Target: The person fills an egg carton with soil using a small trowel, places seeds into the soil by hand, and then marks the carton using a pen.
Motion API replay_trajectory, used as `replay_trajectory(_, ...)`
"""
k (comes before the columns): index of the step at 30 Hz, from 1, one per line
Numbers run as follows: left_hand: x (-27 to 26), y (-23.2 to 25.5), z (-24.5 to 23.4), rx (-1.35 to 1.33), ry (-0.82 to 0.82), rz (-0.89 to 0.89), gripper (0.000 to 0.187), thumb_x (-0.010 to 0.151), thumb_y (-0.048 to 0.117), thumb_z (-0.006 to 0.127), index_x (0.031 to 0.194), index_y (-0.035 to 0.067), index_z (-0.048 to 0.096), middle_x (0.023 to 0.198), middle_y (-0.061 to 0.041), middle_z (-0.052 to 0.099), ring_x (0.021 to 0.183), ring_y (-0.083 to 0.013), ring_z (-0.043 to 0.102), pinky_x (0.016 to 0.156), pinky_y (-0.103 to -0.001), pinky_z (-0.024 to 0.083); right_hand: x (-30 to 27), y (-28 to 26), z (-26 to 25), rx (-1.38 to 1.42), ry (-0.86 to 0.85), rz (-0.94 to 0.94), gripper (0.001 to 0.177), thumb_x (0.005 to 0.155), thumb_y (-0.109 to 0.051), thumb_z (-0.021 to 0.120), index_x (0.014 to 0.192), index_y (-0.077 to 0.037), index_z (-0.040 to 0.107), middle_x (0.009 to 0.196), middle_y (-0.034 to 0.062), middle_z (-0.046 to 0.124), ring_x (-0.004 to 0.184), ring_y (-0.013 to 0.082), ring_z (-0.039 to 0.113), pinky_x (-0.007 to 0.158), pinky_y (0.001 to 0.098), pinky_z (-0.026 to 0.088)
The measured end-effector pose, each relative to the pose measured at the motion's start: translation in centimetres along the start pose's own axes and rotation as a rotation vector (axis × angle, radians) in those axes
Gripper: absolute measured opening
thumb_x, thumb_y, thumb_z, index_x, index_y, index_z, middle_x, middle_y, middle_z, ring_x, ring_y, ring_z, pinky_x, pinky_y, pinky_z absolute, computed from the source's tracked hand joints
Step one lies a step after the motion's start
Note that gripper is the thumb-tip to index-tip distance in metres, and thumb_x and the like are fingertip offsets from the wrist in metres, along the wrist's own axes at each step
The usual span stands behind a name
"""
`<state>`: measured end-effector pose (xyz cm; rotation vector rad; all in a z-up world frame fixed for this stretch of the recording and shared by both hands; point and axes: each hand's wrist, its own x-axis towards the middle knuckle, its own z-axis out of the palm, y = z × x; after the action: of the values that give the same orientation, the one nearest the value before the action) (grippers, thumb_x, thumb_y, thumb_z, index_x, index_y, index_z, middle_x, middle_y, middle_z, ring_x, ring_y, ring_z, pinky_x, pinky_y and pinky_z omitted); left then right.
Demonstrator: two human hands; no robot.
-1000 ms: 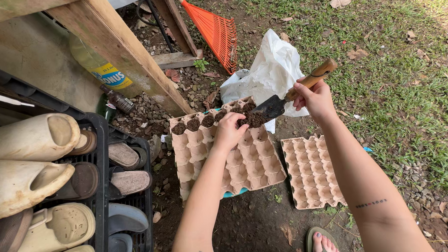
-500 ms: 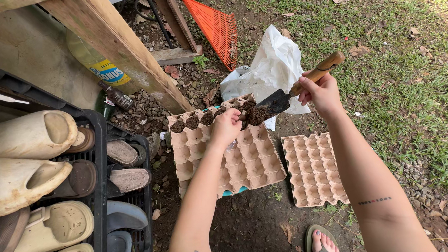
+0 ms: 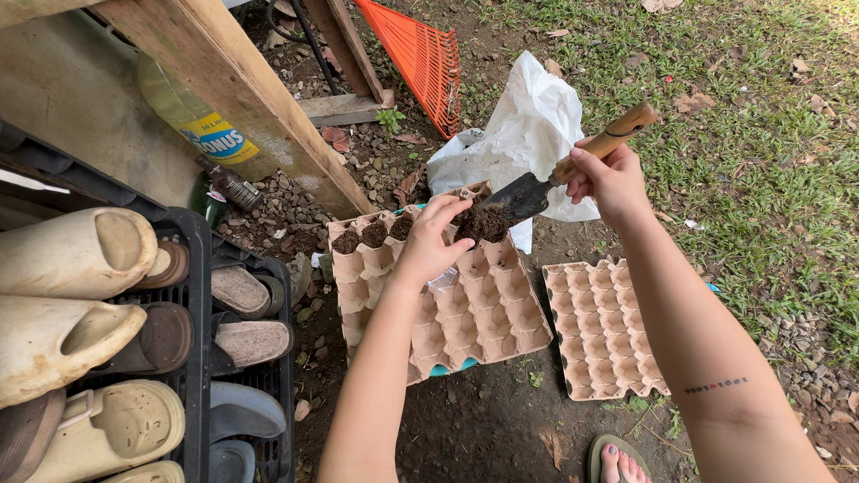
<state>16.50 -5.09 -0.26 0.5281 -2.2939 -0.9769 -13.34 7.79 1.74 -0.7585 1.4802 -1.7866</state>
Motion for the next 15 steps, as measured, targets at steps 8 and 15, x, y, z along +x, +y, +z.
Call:
replay_trajectory(8, -1.3, -1.4, -0.1, 0.045, -0.041, -0.098, 0.047, 0.079, 0.015, 0.082, 0.124, 0.016, 0.072, 0.126, -0.007, 0.065, 0.118, -0.0283, 0.064, 0.102, -0.039, 0.052, 0.1, 1.8, 3.9, -0.012, -0.059, 0.006, 0.027, 0.098, -0.013, 0.071, 0.115, 0.001, 0.055, 0.081, 0.0107, 0.068, 0.056, 0.0176, 0.066, 0.046, 0.0307, 0.053)
replay_trajectory(15, -1.9, -2.3, -0.2, 0.127, 0.016, -0.113, 0.026, 0.080, 0.016, 0.082, 0.104, 0.011, 0.074, 0.106, -0.007, 0.067, 0.100, -0.0297, 0.068, 0.087, -0.041, 0.056, 0.0, 1.8, 5.2, -0.041, -0.102, -0.018, 0.025, 0.099, -0.012, 0.070, 0.114, 0.001, 0.055, 0.081, 0.0103, 0.068, 0.055, 0.0157, 0.064, 0.045, 0.0302, 0.052)
